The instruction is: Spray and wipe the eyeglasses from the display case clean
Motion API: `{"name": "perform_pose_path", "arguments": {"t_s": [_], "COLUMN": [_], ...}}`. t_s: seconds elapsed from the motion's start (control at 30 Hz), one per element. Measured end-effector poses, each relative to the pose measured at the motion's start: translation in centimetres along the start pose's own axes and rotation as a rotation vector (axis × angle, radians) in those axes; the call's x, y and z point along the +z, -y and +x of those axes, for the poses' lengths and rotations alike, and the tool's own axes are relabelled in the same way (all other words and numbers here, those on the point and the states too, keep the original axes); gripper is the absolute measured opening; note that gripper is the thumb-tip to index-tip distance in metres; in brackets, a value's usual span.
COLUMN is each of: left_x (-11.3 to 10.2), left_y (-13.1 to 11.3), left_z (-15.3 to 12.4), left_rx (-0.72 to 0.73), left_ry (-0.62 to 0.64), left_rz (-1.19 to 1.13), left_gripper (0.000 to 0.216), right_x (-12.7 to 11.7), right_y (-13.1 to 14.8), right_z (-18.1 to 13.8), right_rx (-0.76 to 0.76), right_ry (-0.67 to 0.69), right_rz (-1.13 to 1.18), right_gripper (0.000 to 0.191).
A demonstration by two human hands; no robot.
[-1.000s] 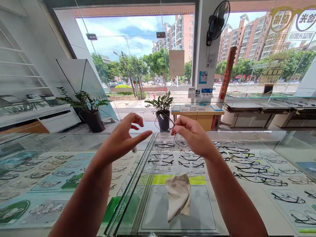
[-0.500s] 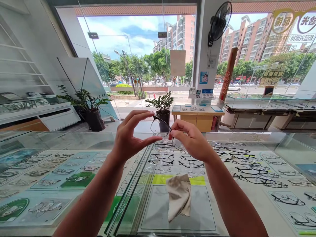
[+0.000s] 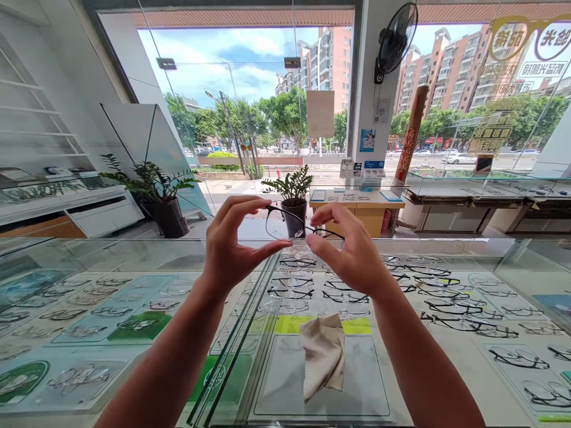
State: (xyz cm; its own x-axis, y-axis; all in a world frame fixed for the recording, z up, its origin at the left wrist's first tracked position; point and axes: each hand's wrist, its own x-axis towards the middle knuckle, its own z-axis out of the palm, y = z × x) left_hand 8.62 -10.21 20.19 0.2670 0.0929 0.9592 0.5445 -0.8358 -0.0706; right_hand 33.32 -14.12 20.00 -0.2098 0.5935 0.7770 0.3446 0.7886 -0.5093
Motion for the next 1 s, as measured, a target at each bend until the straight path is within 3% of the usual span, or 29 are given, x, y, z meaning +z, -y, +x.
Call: {"name": "perform_pose_path", "arguments": {"t_s": [0.13, 0.3, 0.57, 1.0], "left_x": [0.2, 0.5, 0.6, 0.7], "left_y": [0.5, 0.6, 0.1, -0.2], "left_z": [-0.2, -0.5, -0.7, -0.5], "left_rx": [-0.124, -0.301, -0.385, -0.44], "left_ry": [-0.097, -0.201, -0.219, -0.142], "left_rz": [0.034, 0.004, -0.003, -0.03], "left_gripper": [0.066, 0.07, 0.07, 0.057], "right_x": [0.1, 0.1, 0.6, 0.5], "right_y": [-0.4, -1.0, -0.7, -1.6], "right_z": [-0.2, -0.1, 0.1, 0.5], "right_rx": [-0.078, -0.083, -0.07, -0.034], "right_ry": [-0.216, -0.257, -0.341, -0.375], "right_rz": [-0.16, -0.248, -0.299, -0.342], "right_gripper": [0.039, 0.057, 0.053, 0.047]}}
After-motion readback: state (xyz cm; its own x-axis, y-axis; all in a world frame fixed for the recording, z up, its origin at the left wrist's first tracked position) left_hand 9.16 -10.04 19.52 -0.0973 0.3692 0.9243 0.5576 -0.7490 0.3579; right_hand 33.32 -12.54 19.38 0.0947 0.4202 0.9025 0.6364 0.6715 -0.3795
